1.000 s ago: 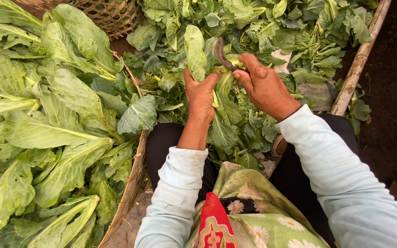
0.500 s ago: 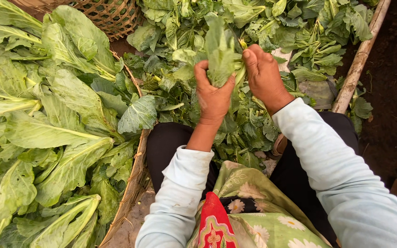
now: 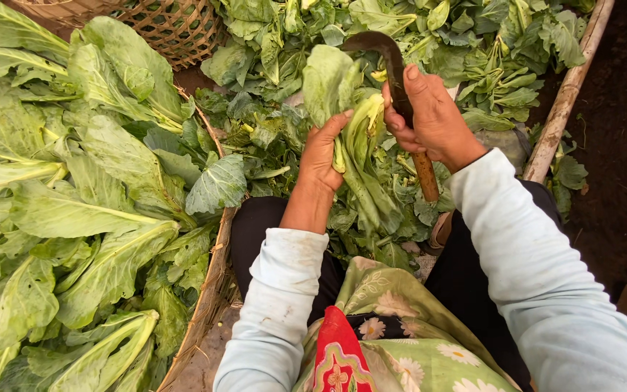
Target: The person sits on the ground and uses a curved knife to trim the stems and outer leaves of leafy green vegetables. They pick up each vegetable, cut the unwanted parts, and place the trimmed vegetable into a woven basket while discarding the waste onto a pile.
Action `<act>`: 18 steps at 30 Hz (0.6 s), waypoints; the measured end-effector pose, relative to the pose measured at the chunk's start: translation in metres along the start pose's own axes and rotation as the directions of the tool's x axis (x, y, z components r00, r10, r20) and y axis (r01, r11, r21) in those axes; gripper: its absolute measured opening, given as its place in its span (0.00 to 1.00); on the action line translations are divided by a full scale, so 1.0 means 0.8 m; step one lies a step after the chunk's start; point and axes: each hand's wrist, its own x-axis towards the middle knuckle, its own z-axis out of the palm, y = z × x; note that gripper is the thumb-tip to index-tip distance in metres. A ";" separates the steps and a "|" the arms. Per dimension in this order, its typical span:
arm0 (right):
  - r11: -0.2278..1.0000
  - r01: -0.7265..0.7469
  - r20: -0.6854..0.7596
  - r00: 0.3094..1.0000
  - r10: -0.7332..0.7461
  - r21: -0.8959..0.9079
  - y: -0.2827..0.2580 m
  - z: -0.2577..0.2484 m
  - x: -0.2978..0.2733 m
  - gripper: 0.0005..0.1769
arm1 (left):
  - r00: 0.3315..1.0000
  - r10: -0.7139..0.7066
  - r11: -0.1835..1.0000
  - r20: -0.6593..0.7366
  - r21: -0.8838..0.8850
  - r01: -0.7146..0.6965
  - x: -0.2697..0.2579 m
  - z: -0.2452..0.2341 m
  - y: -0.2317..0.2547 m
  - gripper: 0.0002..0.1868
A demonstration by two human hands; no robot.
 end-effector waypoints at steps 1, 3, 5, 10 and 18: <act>0.997 0.055 -0.021 0.998 -0.057 -0.062 -0.001 0.002 -0.002 0.29 | 1.000 -0.012 1.000 -0.009 0.013 0.012 0.000 -0.001 -0.001 0.12; 0.984 0.122 -0.031 0.991 -0.127 -0.127 0.003 0.003 -0.001 0.27 | 1.000 -0.012 1.000 -0.010 0.027 0.012 0.008 -0.022 -0.009 0.12; 0.875 0.374 -0.033 0.915 -0.403 -0.309 0.015 0.000 0.002 0.25 | 0.959 0.255 0.967 -0.123 0.009 -0.256 0.027 -0.062 -0.028 0.22; 0.752 0.258 -0.011 0.943 -0.332 -0.607 0.018 0.029 -0.005 0.24 | 0.916 0.290 0.931 -0.276 0.304 -0.203 -0.063 0.060 0.019 0.64; 0.601 -0.111 -0.223 0.968 -0.115 -0.791 0.036 0.032 0.011 0.28 | 0.880 0.336 0.940 -0.336 0.054 -0.338 -0.037 0.044 0.000 0.63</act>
